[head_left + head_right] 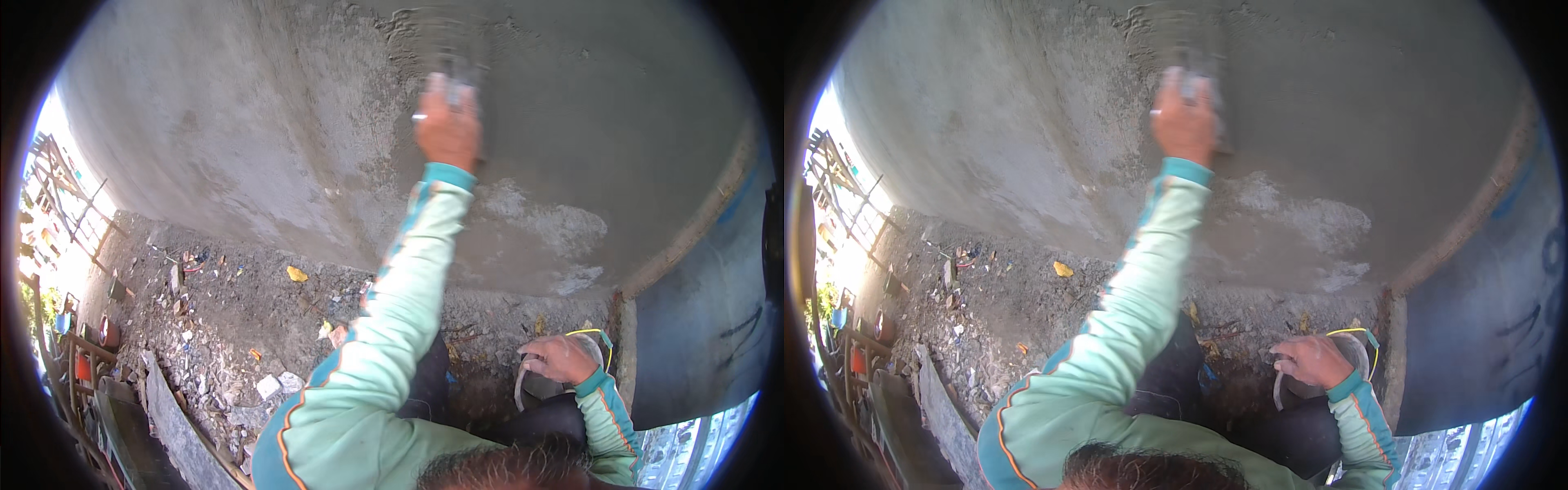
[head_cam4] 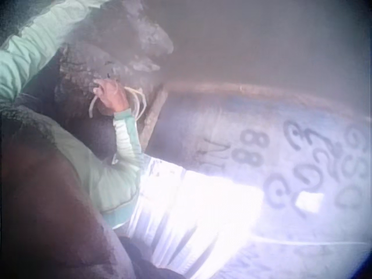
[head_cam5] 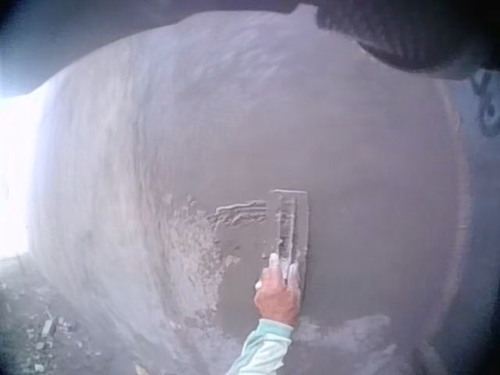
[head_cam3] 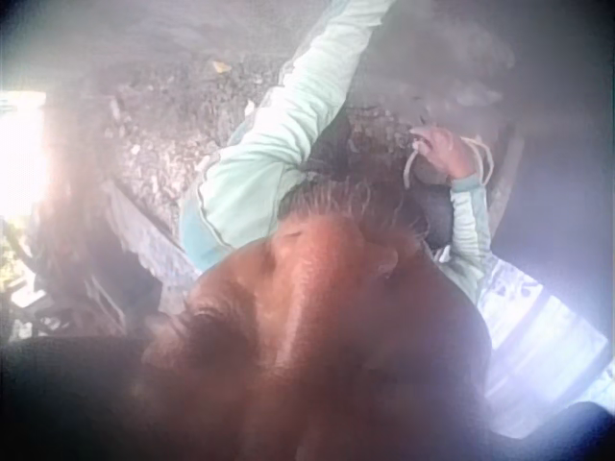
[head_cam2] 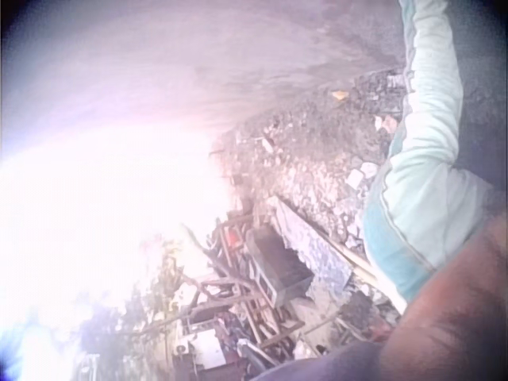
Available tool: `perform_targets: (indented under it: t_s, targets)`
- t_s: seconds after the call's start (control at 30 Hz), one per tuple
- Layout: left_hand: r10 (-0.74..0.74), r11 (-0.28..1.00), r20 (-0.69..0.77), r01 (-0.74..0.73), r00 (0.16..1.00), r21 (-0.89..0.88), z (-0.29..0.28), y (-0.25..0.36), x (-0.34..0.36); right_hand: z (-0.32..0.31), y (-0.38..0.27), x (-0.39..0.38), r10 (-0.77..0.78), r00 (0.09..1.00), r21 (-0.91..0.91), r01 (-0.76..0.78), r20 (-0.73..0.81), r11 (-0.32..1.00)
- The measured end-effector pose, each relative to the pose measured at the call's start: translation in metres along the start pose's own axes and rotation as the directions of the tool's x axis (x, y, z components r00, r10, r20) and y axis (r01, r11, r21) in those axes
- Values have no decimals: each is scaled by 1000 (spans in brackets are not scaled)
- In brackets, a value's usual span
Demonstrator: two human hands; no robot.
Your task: The person scoops wet cement from a bucket using a trowel and applies it to a curved wall. They use a trowel to spread and smooth the cement across the surface, repeatedly dipping the tool into the bucket to gather more material.
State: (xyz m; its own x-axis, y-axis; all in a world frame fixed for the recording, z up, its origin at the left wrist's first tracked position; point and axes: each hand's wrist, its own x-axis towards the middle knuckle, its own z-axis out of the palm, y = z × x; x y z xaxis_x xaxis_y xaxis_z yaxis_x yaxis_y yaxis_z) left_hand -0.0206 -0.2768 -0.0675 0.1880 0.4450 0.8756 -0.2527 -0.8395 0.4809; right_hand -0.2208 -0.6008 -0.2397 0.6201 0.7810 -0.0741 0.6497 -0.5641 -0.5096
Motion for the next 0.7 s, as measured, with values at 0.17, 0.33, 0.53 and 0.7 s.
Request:
perform_targets:
  t_s: [0.17, 0.33, 0.53, 0.7]
  targets:
    - [147, 960, 414, -29, 899, -279, 39, 86, -122, -11, 11, 4, 129, 991, 67, -130, 26, 989]
    - [-17, 832, 198, 123, 980, -540, -20, 45, -103, -2, 49, -27, 102, 995, 77, -102, -4, 992]
    - [-253, 834, 144, 291, 957, -469, -62, -18, 92, 11, 73, -52, 91, 995, 218, -95, 30, 971]
    - [159, 951, 379, -38, 912, -306, 34, 125, -29, 7, 80, -55, 153, 988, 199, -157, 35, 967]
